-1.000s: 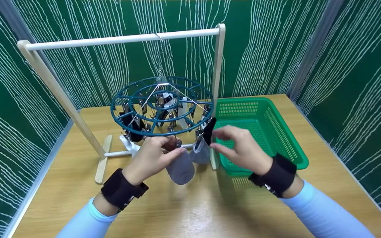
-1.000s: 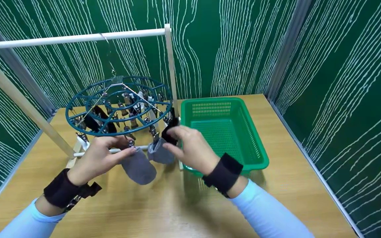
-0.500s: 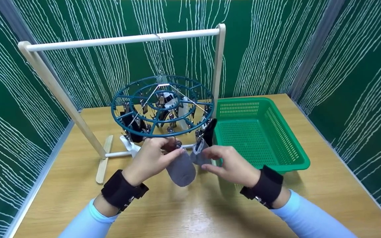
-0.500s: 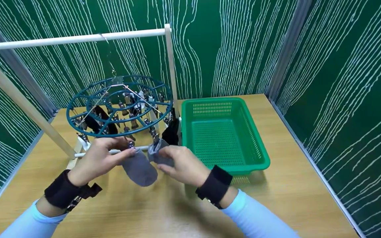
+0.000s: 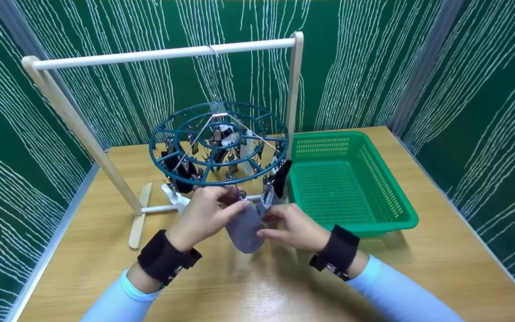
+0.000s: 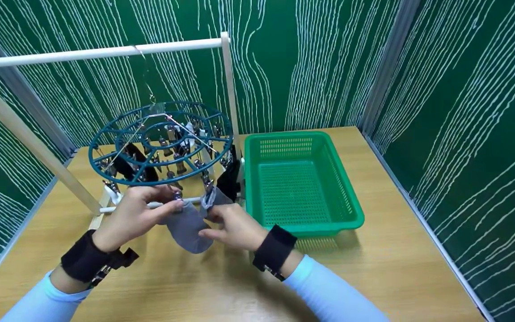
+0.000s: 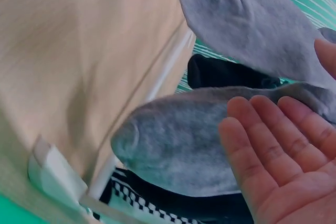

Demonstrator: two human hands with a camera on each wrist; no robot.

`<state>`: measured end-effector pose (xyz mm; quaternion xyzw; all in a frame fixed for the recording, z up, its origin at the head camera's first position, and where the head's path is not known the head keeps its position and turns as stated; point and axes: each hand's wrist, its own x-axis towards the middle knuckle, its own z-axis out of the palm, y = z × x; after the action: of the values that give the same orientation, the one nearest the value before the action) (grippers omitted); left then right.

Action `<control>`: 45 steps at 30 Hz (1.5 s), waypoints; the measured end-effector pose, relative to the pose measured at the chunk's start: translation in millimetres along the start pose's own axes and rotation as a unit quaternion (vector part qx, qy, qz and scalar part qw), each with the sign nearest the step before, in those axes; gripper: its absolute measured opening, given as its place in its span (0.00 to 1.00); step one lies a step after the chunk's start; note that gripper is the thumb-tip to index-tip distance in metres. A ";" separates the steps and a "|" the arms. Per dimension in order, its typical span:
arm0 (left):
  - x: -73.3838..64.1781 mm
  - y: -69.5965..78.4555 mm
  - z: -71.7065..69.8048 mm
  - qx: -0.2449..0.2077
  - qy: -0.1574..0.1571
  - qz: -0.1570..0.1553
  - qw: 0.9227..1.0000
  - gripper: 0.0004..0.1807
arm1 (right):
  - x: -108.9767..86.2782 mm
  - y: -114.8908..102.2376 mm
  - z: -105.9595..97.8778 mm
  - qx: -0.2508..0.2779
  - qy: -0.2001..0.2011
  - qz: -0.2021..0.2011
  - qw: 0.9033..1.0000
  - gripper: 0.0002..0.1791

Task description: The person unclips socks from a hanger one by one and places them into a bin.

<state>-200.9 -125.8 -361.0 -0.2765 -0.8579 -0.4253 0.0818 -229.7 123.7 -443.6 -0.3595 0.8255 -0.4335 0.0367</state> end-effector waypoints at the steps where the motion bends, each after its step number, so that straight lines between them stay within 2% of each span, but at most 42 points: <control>1: 0.1 -0.2 0.2 -0.001 0.001 -0.001 1.000 0.11 | 1.1 0.6 1.5 0.009 -0.002 0.005 1.000 0.15; 8: 0.5 -0.6 1.1 -0.002 -0.001 -0.019 1.000 0.13 | 4.9 3.7 12.5 0.044 -0.004 0.029 0.999 0.15; 15: 0.3 -1.6 2.7 -0.001 0.002 -0.026 1.000 0.13 | 4.4 8.1 28.0 0.071 0.030 0.022 0.997 0.10; 21: -0.1 -2.0 4.0 -0.009 0.005 -0.026 1.000 0.13 | 2.8 11.8 36.4 0.070 0.055 0.020 0.996 0.07; 24: -0.3 -2.6 5.3 -0.002 0.017 -0.021 1.000 0.12 | 1.7 12.4 37.7 0.071 0.074 0.014 0.995 0.06; 30: -1.6 -3.8 8.0 0.013 0.053 -0.012 0.998 0.09 | 2.4 11.1 38.8 0.073 0.090 0.008 0.993 0.16; 36: -3.1 -5.6 9.5 0.025 0.078 0.016 0.996 0.08 | 3.1 10.3 39.1 0.079 0.087 -0.002 0.993 0.11; 45: -2.8 -8.9 7.6 0.012 0.058 0.010 0.998 0.06 | 1.9 12.9 41.1 0.057 0.085 -0.011 0.995 0.13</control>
<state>-202.8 -125.4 -372.9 -0.2593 -0.8539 -0.4293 0.1391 -223.1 98.8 -478.3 -0.3280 0.7956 -0.5089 -0.0184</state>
